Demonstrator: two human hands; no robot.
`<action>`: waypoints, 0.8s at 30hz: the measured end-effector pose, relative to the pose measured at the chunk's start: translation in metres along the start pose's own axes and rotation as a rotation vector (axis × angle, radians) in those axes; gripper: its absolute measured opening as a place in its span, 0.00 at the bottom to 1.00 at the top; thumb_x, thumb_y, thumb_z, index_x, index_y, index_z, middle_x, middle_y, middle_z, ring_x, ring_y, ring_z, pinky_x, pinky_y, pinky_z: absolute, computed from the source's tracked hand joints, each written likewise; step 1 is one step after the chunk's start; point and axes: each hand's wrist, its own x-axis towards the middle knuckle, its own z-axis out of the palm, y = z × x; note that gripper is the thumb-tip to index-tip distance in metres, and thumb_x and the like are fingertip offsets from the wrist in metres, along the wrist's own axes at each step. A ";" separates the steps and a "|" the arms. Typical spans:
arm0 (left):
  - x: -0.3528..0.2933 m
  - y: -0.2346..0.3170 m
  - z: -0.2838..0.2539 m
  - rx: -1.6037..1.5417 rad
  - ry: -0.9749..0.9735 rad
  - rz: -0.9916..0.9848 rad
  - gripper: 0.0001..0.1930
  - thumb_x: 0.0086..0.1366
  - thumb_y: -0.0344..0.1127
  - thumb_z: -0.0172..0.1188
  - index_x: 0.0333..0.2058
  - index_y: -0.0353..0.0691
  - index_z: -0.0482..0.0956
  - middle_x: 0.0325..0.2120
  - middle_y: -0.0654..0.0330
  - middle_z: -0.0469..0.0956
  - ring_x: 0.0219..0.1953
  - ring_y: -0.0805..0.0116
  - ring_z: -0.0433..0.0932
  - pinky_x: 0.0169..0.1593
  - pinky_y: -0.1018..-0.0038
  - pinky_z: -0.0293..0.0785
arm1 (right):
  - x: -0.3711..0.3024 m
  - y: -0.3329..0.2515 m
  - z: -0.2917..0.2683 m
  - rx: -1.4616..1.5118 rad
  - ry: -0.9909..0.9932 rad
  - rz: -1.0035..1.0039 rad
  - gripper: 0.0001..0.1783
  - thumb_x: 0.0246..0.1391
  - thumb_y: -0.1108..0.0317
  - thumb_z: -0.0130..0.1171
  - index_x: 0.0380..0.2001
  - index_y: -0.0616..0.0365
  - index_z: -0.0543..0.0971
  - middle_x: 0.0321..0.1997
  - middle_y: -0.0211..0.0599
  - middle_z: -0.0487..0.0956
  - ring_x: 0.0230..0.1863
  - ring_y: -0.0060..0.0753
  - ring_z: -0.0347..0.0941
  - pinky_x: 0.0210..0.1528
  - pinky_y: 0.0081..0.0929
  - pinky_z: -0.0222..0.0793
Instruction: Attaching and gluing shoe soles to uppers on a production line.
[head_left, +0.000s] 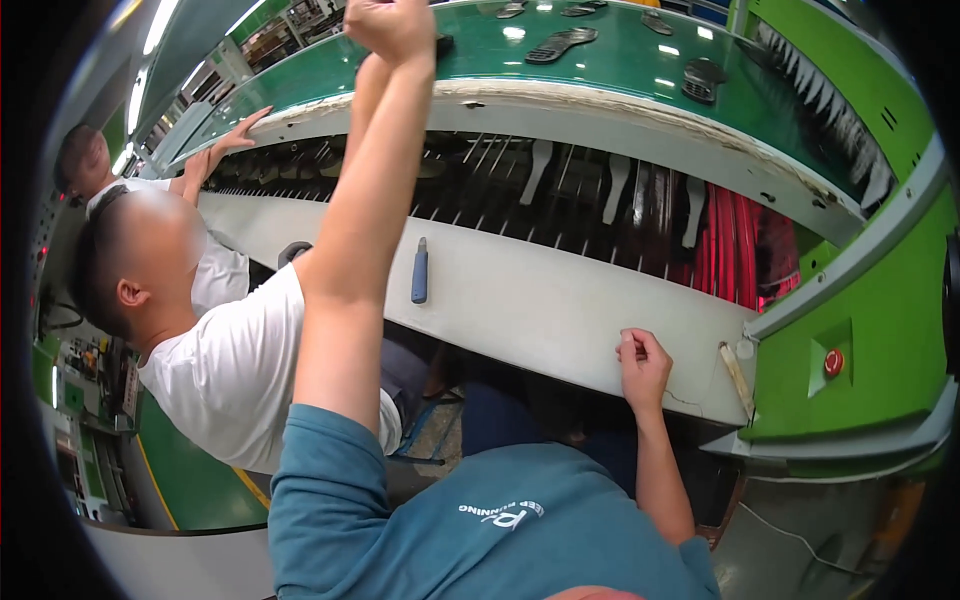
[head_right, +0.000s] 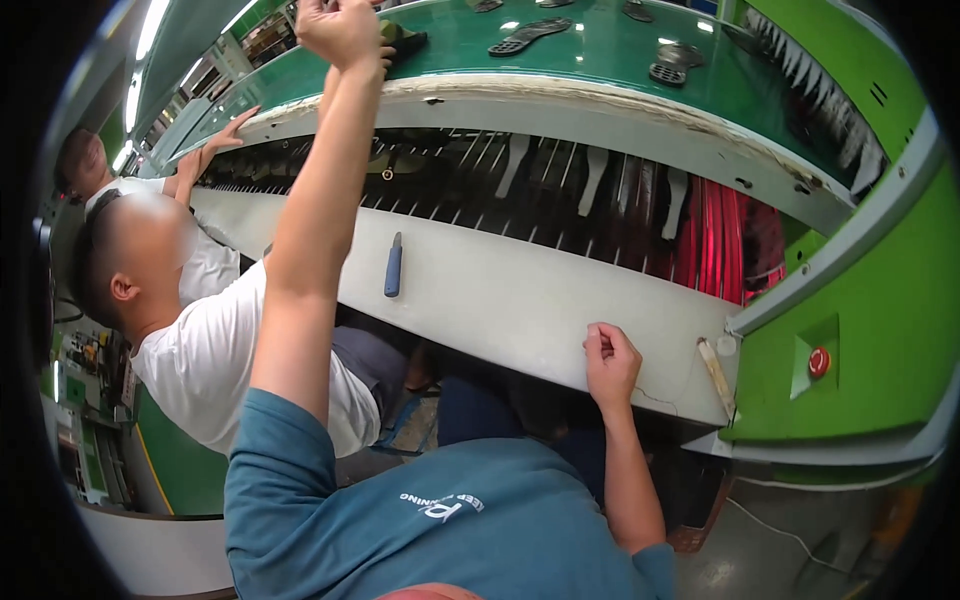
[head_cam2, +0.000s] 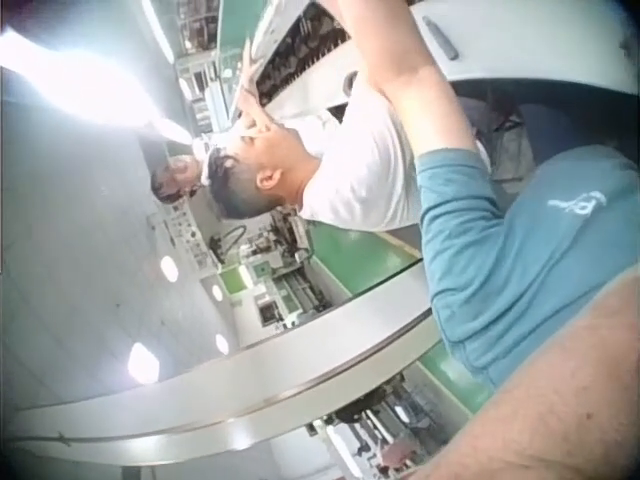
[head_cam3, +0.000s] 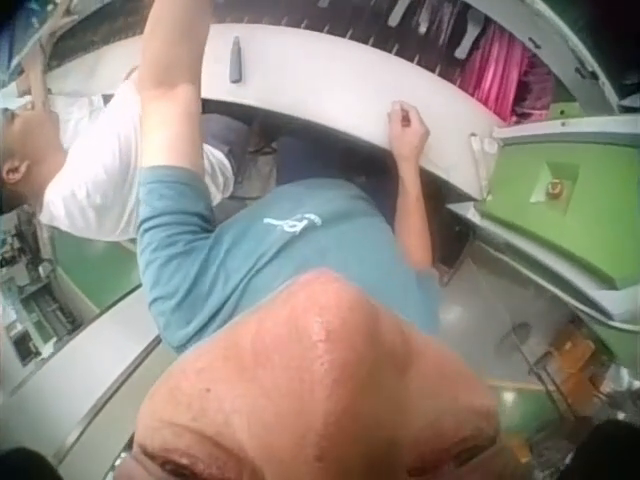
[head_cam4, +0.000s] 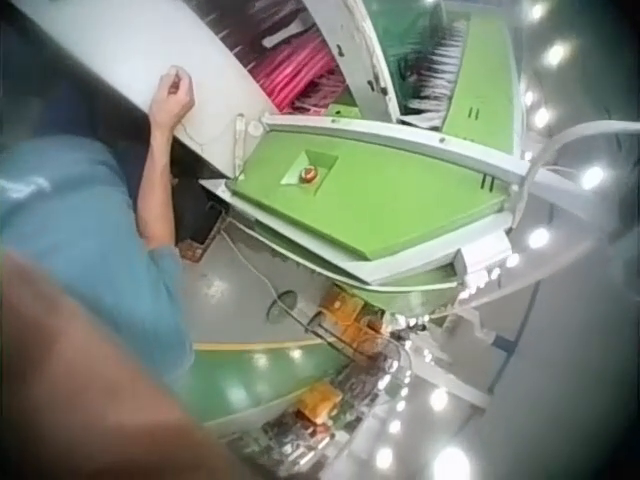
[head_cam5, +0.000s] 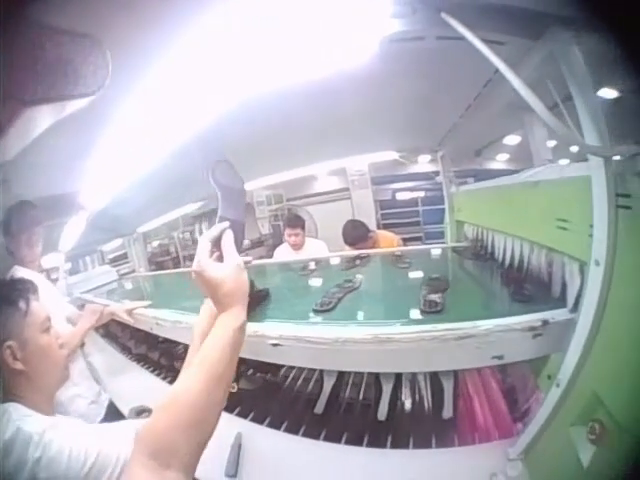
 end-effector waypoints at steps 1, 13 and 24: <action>0.017 0.054 -0.012 -0.457 0.381 -0.249 0.09 0.75 0.31 0.59 0.45 0.37 0.87 0.43 0.60 0.87 0.44 0.68 0.84 0.44 0.70 0.80 | 0.000 0.001 -0.001 0.008 0.011 -0.008 0.10 0.71 0.67 0.65 0.42 0.66 0.86 0.30 0.35 0.86 0.31 0.22 0.81 0.37 0.23 0.78; -0.108 0.395 0.024 -1.145 0.519 -0.683 0.15 0.68 0.12 0.62 0.49 0.35 0.87 0.42 0.52 0.85 0.31 0.72 0.84 0.31 0.76 0.83 | 0.035 -0.081 -0.029 0.865 -0.135 -0.171 0.28 0.81 0.54 0.47 0.72 0.64 0.67 0.58 0.43 0.80 0.53 0.26 0.78 0.52 0.30 0.77; -0.158 0.390 0.083 -1.199 -0.106 -0.620 0.09 0.70 0.25 0.66 0.47 0.35 0.89 0.42 0.51 0.90 0.39 0.64 0.89 0.44 0.71 0.84 | 0.054 0.011 -0.062 0.681 0.357 0.157 0.12 0.79 0.62 0.56 0.53 0.60 0.77 0.45 0.29 0.82 0.44 0.16 0.76 0.48 0.18 0.72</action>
